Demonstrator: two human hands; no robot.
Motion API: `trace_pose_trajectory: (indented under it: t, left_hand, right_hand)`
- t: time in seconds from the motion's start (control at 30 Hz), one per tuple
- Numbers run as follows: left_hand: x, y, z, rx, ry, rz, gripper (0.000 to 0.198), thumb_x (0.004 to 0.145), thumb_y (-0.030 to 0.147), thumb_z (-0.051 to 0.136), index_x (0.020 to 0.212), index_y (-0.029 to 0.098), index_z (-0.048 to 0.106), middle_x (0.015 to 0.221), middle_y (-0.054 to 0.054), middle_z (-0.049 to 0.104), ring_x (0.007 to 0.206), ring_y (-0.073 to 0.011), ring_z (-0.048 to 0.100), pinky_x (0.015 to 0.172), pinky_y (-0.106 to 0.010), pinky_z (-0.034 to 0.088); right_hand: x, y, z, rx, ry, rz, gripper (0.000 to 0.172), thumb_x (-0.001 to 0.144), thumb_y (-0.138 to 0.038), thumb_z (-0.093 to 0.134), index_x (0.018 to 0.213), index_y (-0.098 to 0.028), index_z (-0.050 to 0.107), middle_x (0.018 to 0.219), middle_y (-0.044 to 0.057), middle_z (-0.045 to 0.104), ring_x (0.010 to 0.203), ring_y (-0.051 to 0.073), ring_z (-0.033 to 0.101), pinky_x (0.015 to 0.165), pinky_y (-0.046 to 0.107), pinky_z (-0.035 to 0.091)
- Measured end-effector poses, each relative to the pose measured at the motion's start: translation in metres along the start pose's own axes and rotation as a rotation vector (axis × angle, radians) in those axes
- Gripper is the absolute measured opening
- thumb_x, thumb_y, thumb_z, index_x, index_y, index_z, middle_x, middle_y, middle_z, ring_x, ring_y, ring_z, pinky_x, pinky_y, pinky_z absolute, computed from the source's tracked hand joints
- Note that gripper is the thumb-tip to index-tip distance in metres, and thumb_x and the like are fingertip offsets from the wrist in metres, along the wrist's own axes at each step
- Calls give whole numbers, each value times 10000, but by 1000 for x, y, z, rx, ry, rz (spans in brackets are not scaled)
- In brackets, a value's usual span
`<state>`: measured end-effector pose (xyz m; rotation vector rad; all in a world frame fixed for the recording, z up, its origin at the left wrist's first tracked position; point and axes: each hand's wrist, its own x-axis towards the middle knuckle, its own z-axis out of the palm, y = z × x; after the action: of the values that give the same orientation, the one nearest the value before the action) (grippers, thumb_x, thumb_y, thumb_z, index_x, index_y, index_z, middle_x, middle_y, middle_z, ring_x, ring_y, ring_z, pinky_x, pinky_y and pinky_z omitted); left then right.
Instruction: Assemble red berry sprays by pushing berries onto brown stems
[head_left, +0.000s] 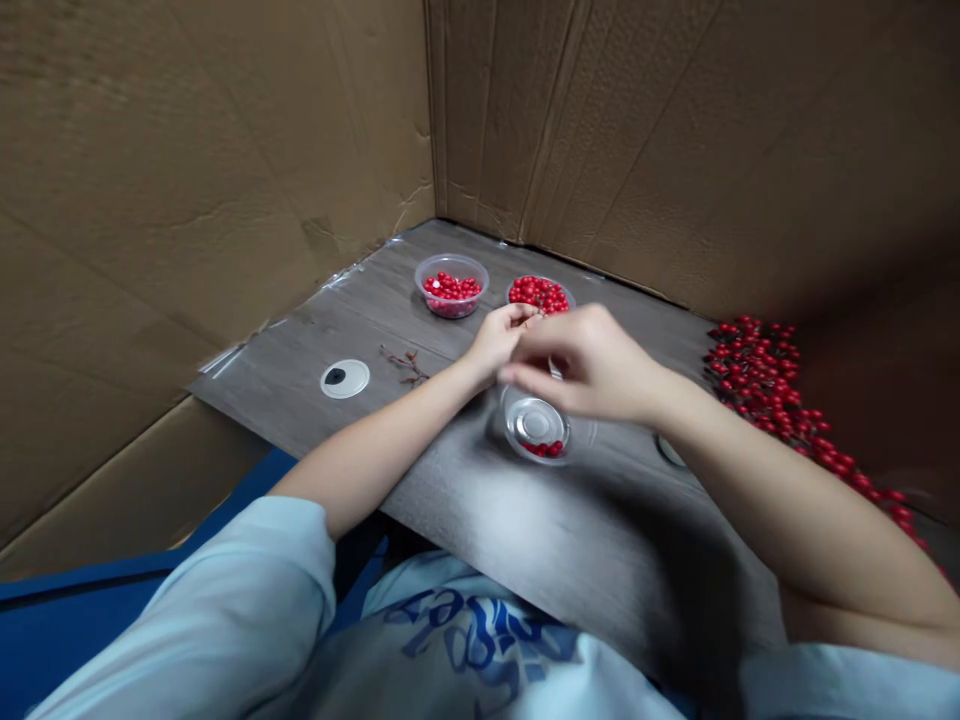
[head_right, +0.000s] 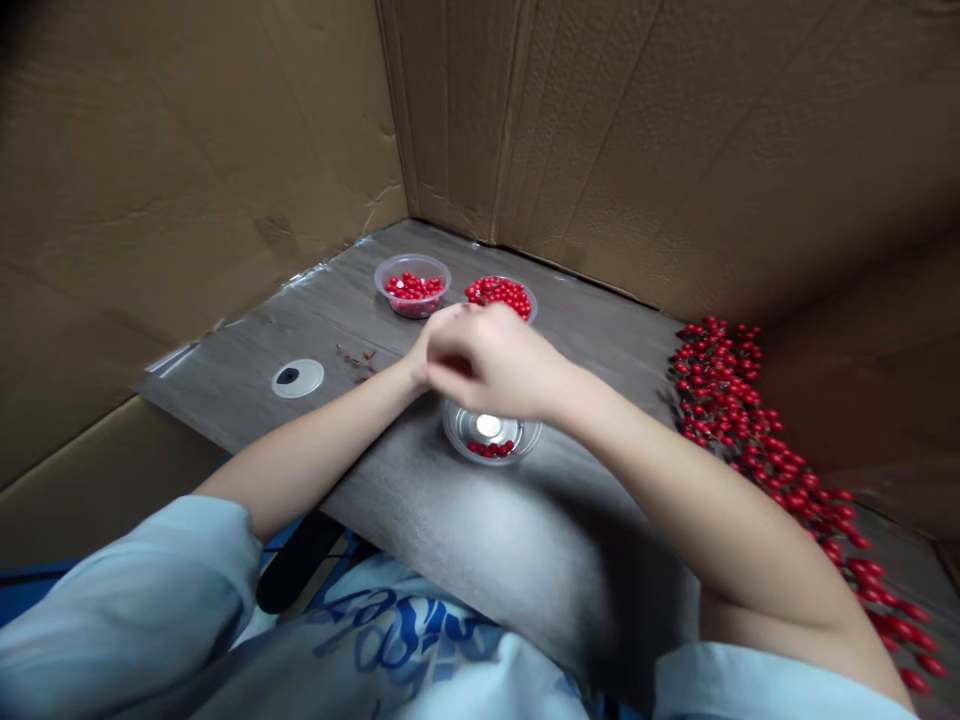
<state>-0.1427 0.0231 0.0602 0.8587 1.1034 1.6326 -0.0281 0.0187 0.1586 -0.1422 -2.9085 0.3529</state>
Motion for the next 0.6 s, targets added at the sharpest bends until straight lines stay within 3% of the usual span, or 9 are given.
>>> trace_pose_trajectory:
  t: [0.07,0.2,0.33,0.43,0.6]
  left_hand:
    - [-1,2,2,0,-6,-36,137,830,39,485,718,117,492,480,71,441,358,-11,310,385,-163,241]
    - [-7,5,5,-8,-5,-38,131,835,55,488,726,127,476,477,81,419,328,-12,290,334,-162,200]
    - [-19,9,10,-74,-99,-50,105,784,114,573,736,127,480,534,69,434,373,-9,309,328,-130,205]
    - [-28,10,14,-132,-201,-102,224,679,191,681,733,131,472,602,50,479,417,-11,344,337,-114,218]
    - [-35,4,19,-148,-255,-143,348,587,270,745,757,135,474,638,46,486,433,-5,331,351,-105,214]
  right_hand:
    - [-27,0,7,-21,-224,10,209,845,-251,543,708,-121,631,645,40,598,566,98,474,571,234,314]
    - [-50,13,24,-49,-292,181,170,843,-179,517,782,-104,657,779,82,642,664,114,523,619,228,329]
    - [-48,24,40,26,-471,194,213,755,-47,490,804,-119,684,769,65,658,630,101,486,610,223,322]
    - [-42,23,50,46,-596,177,265,689,-3,480,785,-124,695,700,39,647,553,88,430,548,225,288]
    - [-35,15,59,-78,-709,244,218,718,-110,513,819,-87,705,745,78,665,502,97,396,500,245,272]
